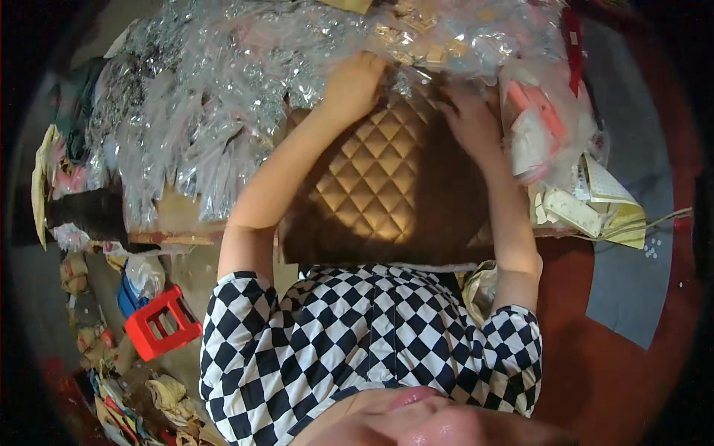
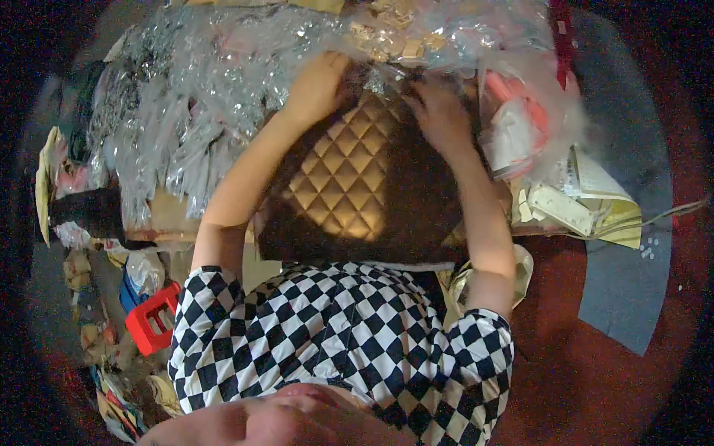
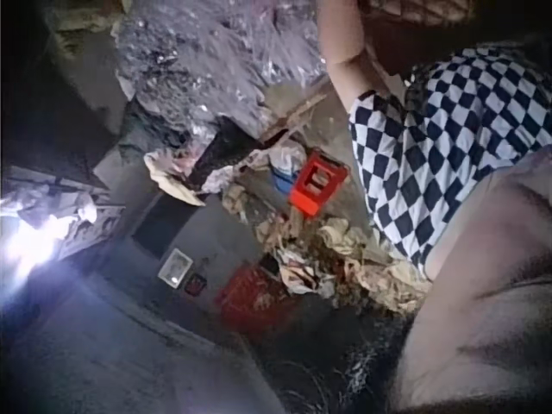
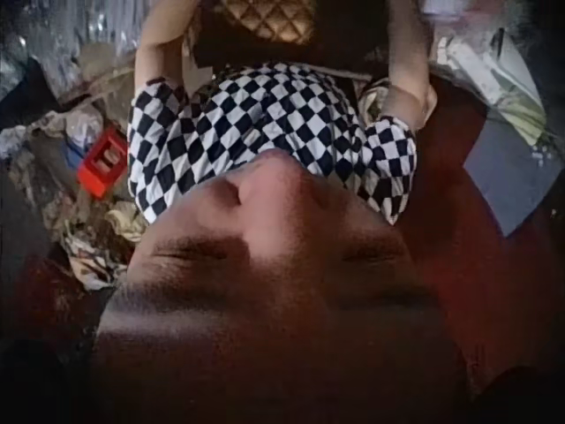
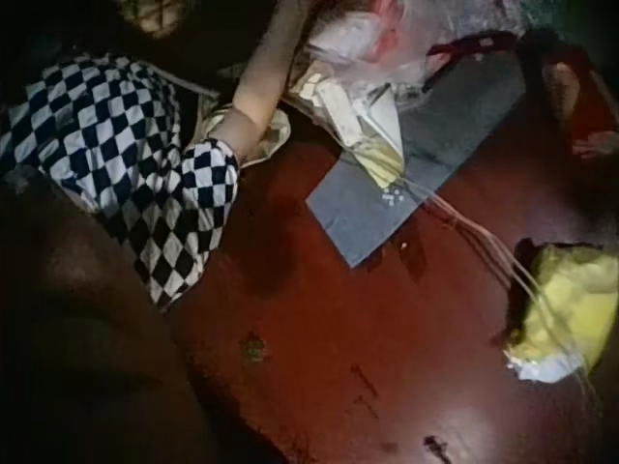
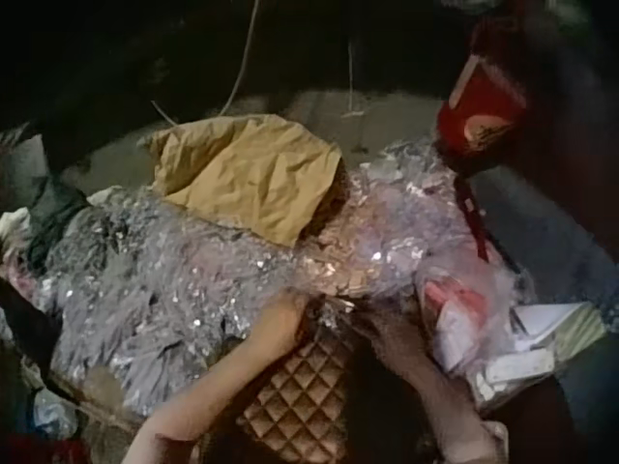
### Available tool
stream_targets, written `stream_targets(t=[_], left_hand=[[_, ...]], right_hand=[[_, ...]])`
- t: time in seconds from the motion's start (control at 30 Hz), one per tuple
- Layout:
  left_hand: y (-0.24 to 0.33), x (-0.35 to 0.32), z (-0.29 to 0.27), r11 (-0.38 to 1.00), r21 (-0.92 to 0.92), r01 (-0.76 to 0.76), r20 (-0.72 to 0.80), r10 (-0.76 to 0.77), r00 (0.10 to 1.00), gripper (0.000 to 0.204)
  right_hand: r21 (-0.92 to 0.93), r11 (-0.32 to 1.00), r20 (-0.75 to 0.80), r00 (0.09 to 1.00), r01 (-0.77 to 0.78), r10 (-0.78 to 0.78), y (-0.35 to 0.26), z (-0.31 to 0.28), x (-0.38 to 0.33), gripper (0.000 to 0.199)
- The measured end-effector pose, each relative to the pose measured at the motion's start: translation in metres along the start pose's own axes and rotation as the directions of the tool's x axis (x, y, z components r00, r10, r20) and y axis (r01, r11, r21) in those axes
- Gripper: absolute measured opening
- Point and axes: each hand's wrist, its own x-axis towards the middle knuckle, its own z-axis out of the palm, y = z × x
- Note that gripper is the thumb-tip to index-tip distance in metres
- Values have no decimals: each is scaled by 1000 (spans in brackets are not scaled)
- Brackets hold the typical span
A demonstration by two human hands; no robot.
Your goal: Packaging small plastic bags containing items into a larger clear plastic bag.
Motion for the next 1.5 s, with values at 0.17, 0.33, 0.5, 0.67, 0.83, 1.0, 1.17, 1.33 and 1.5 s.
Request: stream_targets(t=[0.17, 0.33, 0.5, 0.67, 0.83, 1.0, 1.17, 1.33, 1.5], left_hand=[[27, 18, 15, 996, -78, -41, -38, 39, 999, 46], [14, 1, 11, 836, -489, 248, 113, -221, 969, 36], [19, -14, 25, 725, -629, 281, 140, -250, 958, 12], [39, -11, -15, 980, -195, -26, -162, -6, 987, 11], [22, -30, -18, 925, -366, 103, 69, -84, 994, 11], [55, -50, -23, 842, -490, 228, 159, -171, 972, 22], [57, -80, -33, 891, -443, 96, 67, -74, 995, 20], [62, -99, -43, 840, -500, 210, 203, -122, 972, 14], [87, -88, -54, 934, -345, -89, -22, 87, 996, 15]], right_hand=[[-207, 966, 16, 987, -152, 159, 13, 56, 37, 35], [571, 765, 374, 924, -297, 80, -20, 9, 71, 26], [81, 994, -392, 919, 74, -37, 32, 40, 105, 17], [-47, 986, -195, 967, 158, -164, 26, 59, 101, 14], [394, 919, 187, 980, -9, -70, -48, -4, 47, 16], [-154, 983, 54, 992, -103, 113, 9, -16, -31, 25], [-265, 939, 88, 975, 221, -205, -34, -21, -85, 22], [68, 994, -3, 997, -80, 81, -38, -25, -103, 15], [515, 686, 140, 840, -514, 524, -42, -44, -81, 13]])
